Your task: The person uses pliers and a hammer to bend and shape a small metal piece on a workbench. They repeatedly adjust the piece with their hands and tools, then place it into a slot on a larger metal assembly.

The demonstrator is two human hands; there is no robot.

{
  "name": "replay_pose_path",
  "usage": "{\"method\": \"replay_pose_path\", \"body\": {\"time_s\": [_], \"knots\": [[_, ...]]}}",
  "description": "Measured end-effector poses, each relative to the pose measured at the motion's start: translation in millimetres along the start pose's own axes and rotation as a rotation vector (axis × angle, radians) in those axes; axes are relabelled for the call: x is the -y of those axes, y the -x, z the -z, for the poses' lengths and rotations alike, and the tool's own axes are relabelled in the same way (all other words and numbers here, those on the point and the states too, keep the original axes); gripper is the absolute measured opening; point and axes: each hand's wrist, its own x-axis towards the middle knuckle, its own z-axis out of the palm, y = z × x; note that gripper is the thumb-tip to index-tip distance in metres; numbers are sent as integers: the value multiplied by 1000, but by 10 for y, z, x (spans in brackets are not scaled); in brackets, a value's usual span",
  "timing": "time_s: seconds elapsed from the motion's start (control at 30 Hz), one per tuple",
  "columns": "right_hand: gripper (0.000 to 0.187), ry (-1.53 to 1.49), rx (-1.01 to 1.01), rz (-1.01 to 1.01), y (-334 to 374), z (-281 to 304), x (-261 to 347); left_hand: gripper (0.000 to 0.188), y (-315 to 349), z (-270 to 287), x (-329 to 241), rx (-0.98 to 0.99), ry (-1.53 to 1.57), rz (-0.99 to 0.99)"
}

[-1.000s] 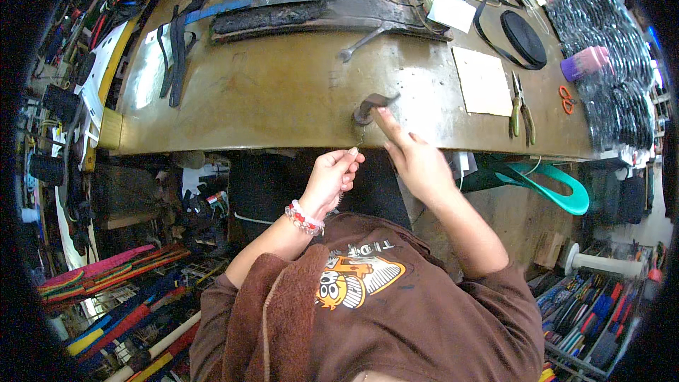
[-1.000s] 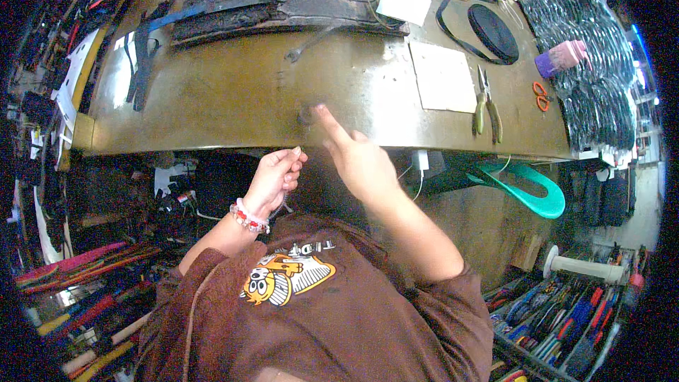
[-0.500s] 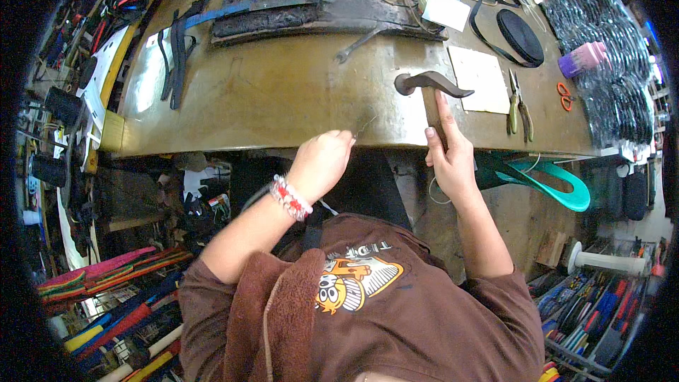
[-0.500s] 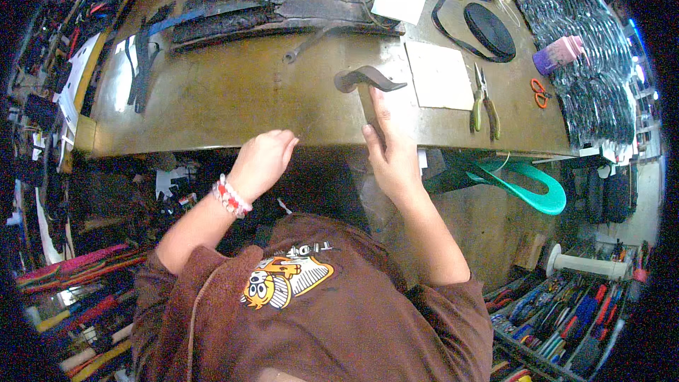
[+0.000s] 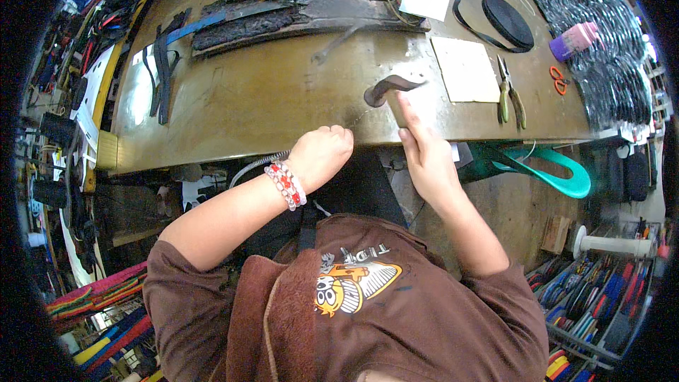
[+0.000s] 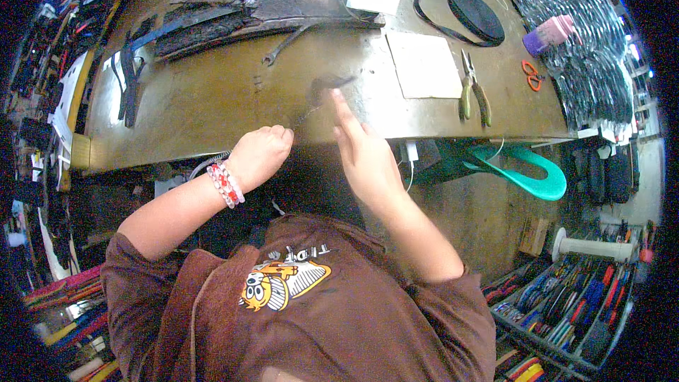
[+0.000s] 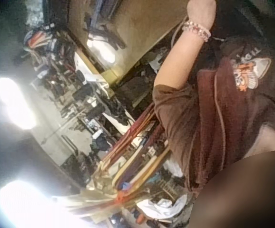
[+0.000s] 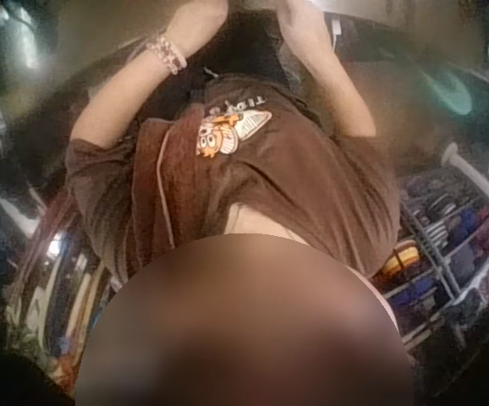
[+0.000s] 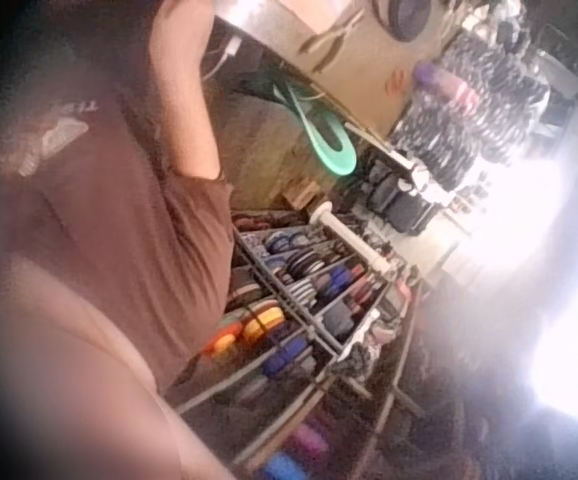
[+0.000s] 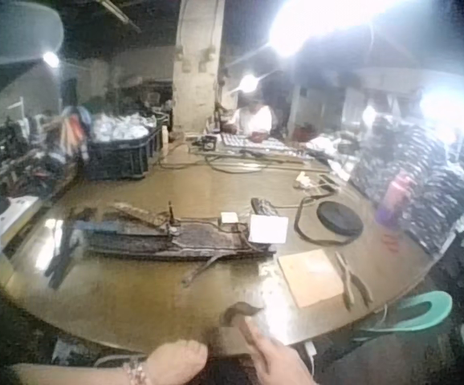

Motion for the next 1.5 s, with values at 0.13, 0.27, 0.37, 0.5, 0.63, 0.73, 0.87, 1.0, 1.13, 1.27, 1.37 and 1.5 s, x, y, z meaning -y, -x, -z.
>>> {"method": "replay_pose_path", "body": {"time_s": [0.13,0.27,0.37,0.5,0.63,0.73,0.87,1.0,1.13,1.27,1.37,1.5], "knots": [[50,180,267,-154,-22,-17,56,14,-54,23,87,-49,157,87],[51,48,62,-62,-65,-22,33,23,-115,108,165,30,311,138],[51,-74,-165,179,-40,-38,3,25,-144,170,188,18,369,142],[51,106,122,-58,-5,-74,-23,23,-158,188,179,28,368,120],[49,-30,-31,18,18,-80,-25,22,-159,174,230,-8,453,119],[49,69,75,-32,1,-63,-13,24,-155,157,270,16,494,182],[50,18,51,-28,-13,-4,2,24,-159,132,297,28,475,157],[48,56,122,-124,-27,-39,1,24,-165,105,358,50,551,187],[52,28,109,-14,-87,-89,-68,24,-143,53,429,98,719,269],[51,51,16,25,-47,-50,-90,25,-112,20,469,124,803,332],[51,76,129,-76,-23,-6,-52,26,-108,19,457,127,757,328],[51,54,109,-30,-52,-23,41,24,-80,18,342,-54,444,191]]}}
